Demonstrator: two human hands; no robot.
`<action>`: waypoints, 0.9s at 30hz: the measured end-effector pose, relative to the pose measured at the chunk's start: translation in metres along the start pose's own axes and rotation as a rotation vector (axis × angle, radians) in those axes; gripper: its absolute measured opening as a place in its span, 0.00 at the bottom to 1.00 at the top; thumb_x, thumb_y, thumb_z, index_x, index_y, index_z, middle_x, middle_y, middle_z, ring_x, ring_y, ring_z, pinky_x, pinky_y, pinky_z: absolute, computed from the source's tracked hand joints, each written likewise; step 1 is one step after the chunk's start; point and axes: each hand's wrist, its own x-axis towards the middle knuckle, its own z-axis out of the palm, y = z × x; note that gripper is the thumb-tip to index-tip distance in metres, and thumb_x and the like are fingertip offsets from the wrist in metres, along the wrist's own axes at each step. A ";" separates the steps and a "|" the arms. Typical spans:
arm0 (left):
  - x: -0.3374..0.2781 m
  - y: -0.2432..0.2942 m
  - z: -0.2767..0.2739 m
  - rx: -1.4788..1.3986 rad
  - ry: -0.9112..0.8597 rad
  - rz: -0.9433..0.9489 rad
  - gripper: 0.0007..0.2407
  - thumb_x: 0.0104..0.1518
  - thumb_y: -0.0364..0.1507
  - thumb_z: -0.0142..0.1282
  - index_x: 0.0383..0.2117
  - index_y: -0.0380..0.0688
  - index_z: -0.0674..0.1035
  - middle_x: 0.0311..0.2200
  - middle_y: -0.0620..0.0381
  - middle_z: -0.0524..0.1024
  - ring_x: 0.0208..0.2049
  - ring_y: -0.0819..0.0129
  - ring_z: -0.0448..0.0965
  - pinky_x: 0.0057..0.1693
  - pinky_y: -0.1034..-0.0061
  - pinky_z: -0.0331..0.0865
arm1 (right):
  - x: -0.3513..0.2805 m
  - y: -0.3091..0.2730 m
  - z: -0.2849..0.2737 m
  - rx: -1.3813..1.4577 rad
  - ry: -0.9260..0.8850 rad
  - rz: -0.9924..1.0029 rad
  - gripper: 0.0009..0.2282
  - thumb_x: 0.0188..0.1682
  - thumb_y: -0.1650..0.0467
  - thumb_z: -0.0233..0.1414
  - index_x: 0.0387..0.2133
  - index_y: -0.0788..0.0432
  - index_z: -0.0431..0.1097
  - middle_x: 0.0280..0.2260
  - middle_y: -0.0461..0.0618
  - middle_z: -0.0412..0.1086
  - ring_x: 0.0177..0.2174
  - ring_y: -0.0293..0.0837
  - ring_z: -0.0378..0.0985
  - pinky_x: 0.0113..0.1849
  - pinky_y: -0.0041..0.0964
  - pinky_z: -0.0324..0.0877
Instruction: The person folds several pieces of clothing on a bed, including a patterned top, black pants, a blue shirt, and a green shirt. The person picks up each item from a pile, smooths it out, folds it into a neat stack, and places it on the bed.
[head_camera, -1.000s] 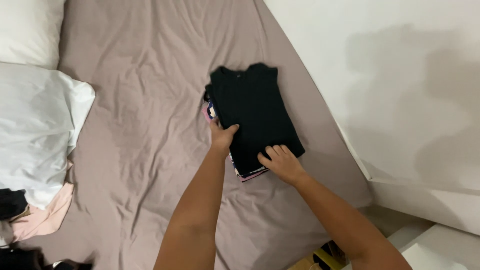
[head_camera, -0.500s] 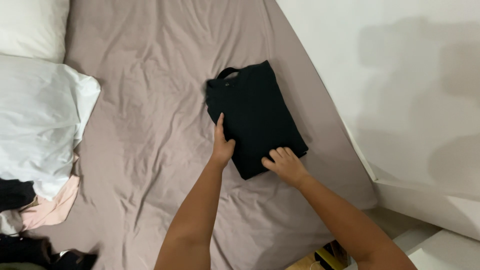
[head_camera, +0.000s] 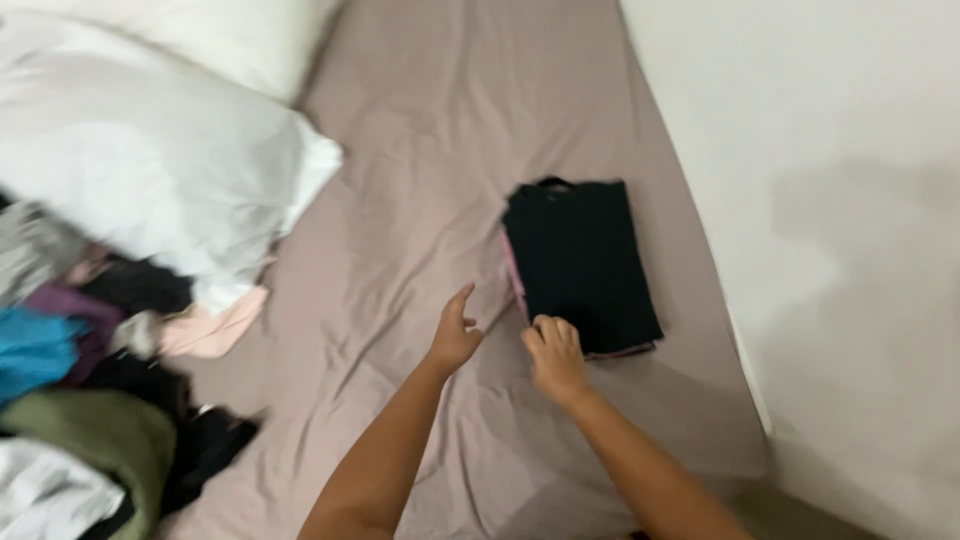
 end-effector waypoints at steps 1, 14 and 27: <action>-0.009 0.000 -0.018 -0.007 0.034 0.007 0.37 0.46 0.13 0.50 0.68 0.49 0.57 0.68 0.46 0.55 0.59 0.56 0.69 0.55 0.71 0.73 | 0.013 -0.019 -0.004 0.003 0.001 -0.036 0.15 0.37 0.78 0.54 0.40 0.57 0.69 0.49 0.57 0.65 0.51 0.58 0.64 0.52 0.54 0.59; -0.138 0.030 -0.284 0.283 0.449 0.045 0.35 0.41 0.13 0.50 0.61 0.56 0.71 0.67 0.35 0.55 0.69 0.42 0.55 0.67 0.61 0.60 | 0.176 -0.245 -0.002 0.088 -0.015 -0.277 0.18 0.33 0.77 0.55 0.41 0.58 0.74 0.60 0.62 0.60 0.61 0.62 0.57 0.59 0.58 0.53; -0.238 -0.078 -0.540 0.392 0.690 0.045 0.31 0.43 0.23 0.60 0.60 0.56 0.73 0.66 0.34 0.60 0.64 0.40 0.64 0.66 0.58 0.63 | 0.269 -0.511 0.117 0.143 -0.135 -0.400 0.20 0.39 0.79 0.51 0.47 0.56 0.73 0.62 0.55 0.62 0.65 0.57 0.55 0.62 0.57 0.48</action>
